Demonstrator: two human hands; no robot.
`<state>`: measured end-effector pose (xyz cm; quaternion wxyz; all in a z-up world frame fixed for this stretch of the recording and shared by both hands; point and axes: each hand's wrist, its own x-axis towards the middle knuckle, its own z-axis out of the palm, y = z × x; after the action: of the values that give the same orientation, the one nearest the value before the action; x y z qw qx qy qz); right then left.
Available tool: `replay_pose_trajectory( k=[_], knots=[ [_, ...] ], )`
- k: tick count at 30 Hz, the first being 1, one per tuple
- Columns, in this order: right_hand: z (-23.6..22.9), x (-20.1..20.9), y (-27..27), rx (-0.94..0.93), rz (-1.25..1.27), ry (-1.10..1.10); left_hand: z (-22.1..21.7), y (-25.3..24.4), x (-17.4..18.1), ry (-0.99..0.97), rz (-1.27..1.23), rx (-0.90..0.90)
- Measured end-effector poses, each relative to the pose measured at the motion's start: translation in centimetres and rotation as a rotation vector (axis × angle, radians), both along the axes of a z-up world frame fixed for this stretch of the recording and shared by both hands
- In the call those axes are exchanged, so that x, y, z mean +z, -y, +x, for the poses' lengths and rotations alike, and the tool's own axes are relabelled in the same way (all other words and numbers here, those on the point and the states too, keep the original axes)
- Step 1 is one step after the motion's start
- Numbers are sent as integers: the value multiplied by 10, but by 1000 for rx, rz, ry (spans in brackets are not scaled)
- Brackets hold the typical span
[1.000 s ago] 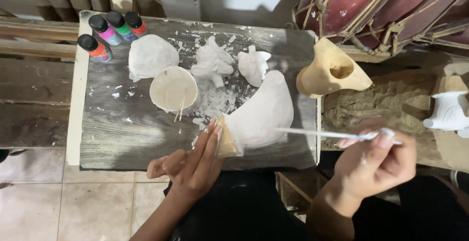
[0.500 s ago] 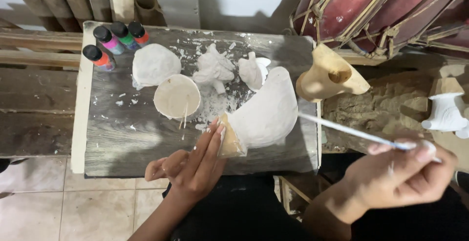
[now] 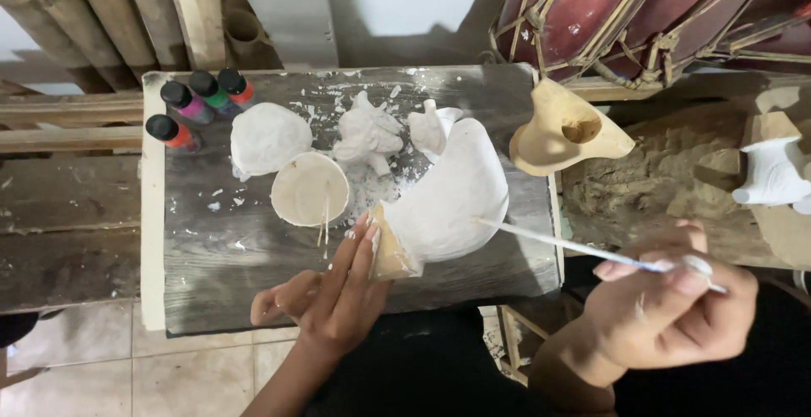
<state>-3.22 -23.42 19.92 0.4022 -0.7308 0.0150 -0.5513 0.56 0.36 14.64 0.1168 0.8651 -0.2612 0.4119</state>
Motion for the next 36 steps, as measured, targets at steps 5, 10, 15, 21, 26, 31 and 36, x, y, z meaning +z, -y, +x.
replay_pose_trajectory(
  k=[5, 10, 15, 21, 26, 31, 36],
  knots=[
    [4, 1, 5, -161, 61, 32, 3, -5, -37, 28, -183, 68],
    [5, -12, 20, 60, 79, 9, 14, 8, -65, 212, -468, 162],
    [13, -1, 15, -271, 214, 41, 12, -12, -42, -43, -329, 24],
    [6, -34, 57, 46, 837, 354, 11, -25, -80, -321, -770, -270],
    [18, -16, 23, 157, 1128, 170, 28, -38, -67, -309, -803, -72],
    [17, -29, 27, 252, 1300, 138, 34, -45, -78, -432, -1041, -67],
    [21, -29, 7, 514, 1266, 97, 33, -42, -64, -589, -1278, -103]
  ],
)
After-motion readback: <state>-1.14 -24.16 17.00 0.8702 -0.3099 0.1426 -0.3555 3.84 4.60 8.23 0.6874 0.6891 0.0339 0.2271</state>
